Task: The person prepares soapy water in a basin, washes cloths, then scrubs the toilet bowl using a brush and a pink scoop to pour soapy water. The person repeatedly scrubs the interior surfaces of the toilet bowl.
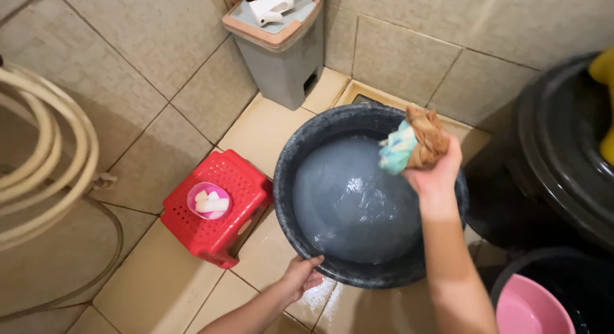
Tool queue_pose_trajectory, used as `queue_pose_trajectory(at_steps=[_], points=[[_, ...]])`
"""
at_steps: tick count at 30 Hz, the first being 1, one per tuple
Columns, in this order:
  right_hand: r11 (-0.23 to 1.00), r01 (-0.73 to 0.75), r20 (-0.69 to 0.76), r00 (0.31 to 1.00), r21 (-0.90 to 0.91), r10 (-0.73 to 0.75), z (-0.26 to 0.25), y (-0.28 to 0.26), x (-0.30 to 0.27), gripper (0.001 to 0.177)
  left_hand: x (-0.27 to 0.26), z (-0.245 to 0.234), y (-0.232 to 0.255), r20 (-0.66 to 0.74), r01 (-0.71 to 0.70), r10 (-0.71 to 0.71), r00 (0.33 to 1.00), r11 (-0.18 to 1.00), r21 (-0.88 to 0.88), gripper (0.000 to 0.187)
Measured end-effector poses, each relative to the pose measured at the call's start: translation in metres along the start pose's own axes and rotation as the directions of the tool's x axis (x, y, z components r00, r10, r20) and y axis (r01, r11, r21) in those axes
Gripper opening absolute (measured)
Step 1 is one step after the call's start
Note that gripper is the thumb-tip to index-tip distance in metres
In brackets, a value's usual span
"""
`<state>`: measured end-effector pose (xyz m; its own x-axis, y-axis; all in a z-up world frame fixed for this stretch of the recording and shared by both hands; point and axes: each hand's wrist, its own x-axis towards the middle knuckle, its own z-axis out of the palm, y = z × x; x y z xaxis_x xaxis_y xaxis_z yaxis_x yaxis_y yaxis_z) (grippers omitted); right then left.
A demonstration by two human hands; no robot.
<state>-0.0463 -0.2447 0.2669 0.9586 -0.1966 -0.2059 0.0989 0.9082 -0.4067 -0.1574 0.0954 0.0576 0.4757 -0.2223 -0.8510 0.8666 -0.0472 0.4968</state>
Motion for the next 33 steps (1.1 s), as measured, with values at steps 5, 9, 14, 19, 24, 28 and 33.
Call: queue_pose_trajectory(at_steps=[5, 9, 14, 19, 24, 28, 33], points=[[0.996, 0.021, -0.033, 0.999, 0.086, -0.019, 0.013, 0.033, -0.026, 0.051, 0.002, -0.011, -0.009, 0.057, 0.155, -0.151, 0.987, 0.985, -0.077, 0.055], [0.996, -0.071, -0.404, 0.914, -0.052, 0.044, 0.037, 0.051, -0.058, 0.051, -0.015, -0.017, 0.006, 0.0, 0.197, -0.198, 0.98, 0.973, 0.12, 0.063], [0.996, -0.072, -0.401, 0.912, 0.055, 0.088, 0.064, 0.068, -0.085, 0.054, -0.048, -0.002, 0.012, -0.307, 0.043, -0.029, 0.951, 0.998, 0.039, 0.067], [0.964, -0.247, -0.508, 0.82, 0.103, 0.264, 0.128, 0.07, -0.134, 0.051, -0.17, -0.002, 0.056, -0.112, 0.031, -0.122, 0.986, 0.803, -0.595, 0.07], [0.915, -0.364, -0.561, 0.8, -0.174, 0.212, 0.223, 0.067, -0.193, 0.037, -0.295, 0.08, 0.17, 0.052, -0.165, 0.222, 0.974, 0.843, -0.512, 0.066], [0.821, -0.393, -0.529, 0.838, -0.414, 0.134, 0.279, 0.038, -0.204, 0.027, -0.386, 0.141, 0.235, -0.306, -0.717, 0.664, 0.682, 0.69, -0.101, 0.031], [0.702, -0.065, -0.295, 0.932, -0.709, -0.211, 0.279, 0.01, -0.182, 0.01, -0.412, 0.198, 0.278, -0.542, -0.797, 0.621, 0.567, 0.58, -0.169, 0.025]])
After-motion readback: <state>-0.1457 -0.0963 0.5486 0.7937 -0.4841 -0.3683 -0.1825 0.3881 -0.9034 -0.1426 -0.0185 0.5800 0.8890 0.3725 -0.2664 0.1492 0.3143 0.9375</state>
